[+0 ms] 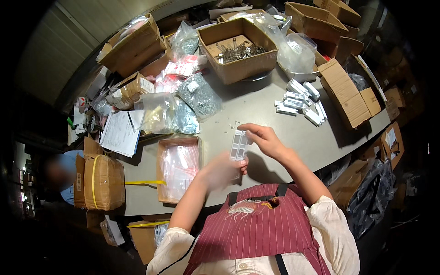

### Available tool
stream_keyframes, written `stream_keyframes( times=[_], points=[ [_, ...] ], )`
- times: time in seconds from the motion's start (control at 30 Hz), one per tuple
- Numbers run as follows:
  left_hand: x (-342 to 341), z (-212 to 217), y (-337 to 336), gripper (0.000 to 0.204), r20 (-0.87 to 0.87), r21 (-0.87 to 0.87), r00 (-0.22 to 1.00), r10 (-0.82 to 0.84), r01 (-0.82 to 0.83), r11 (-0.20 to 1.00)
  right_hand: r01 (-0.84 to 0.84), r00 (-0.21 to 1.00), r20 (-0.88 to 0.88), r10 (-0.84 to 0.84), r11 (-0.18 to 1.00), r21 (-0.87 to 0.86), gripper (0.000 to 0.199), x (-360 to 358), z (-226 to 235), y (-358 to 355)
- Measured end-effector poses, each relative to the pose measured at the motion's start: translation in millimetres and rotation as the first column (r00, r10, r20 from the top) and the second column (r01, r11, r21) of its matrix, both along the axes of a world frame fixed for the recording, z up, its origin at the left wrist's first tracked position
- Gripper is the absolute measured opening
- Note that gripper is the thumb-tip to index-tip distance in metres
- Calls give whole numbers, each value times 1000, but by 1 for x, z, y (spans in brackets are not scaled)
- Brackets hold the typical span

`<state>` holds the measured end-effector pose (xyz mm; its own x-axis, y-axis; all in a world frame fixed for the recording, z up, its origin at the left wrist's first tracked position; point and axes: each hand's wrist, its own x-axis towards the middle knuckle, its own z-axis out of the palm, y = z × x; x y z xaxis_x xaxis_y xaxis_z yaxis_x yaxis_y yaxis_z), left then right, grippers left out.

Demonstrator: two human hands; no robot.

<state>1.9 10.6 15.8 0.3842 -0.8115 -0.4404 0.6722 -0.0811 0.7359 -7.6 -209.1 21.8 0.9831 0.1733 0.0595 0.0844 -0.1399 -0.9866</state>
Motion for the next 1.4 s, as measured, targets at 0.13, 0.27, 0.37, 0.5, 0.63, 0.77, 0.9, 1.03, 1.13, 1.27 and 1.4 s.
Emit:
stream_keyframes(
  times=[0.13, 0.27, 0.37, 0.5, 0.63, 0.77, 0.9, 1.03, 1.13, 1.27, 1.4],
  points=[
    [2, 3, 0, 12, -23, 2, 999, 33, -33, 999, -12, 1000, -9, 12, 1000, 23, 31, 1, -2, 8],
    [2, -1, -1, 14, -16, -43, 997, 72, -73, 996, -57, 994, -97, 56, 998, -9, 32, 6, -14, 7],
    [11, -19, 4, 22, -158, -150, 980, 121, -145, 978, 34, 991, -133, -9, 983, 183, 26, 11, -22, 21],
    [17, -19, 7, 25, -124, -207, 985, 120, -144, 968, 85, 990, -127, -57, 968, 234, 18, 15, -37, 29],
    [17, -22, 7, 20, -163, -221, 977, 135, -169, 960, 106, 993, -74, -94, 977, 186, 18, 14, -39, 30],
    [18, -29, 7, 19, -182, -211, 975, 125, -163, 964, 88, 996, -44, -82, 985, 149, 20, 8, -38, 33],
    [18, -23, 5, 18, -181, -172, 973, 143, -175, 969, 65, 998, -19, -64, 997, 50, 25, 2, -33, 31],
    [22, -27, 8, 18, -214, -203, 956, 201, -244, 948, -78, 978, 181, 100, 989, -125, 25, -3, -12, 28],
    [21, -24, 7, 27, -165, -237, 971, 171, -207, 949, -168, 934, 286, 214, 970, -176, 24, -6, -6, 26],
    [22, -24, 7, 30, 126, -271, 986, 113, -75, 960, -225, 939, 234, 251, 965, -132, 24, -3, -1, 24],
    [19, -35, 10, 42, 239, -285, 965, 106, -35, 958, -184, 948, 225, 224, 965, -187, 19, -6, -15, 26]
  ],
)
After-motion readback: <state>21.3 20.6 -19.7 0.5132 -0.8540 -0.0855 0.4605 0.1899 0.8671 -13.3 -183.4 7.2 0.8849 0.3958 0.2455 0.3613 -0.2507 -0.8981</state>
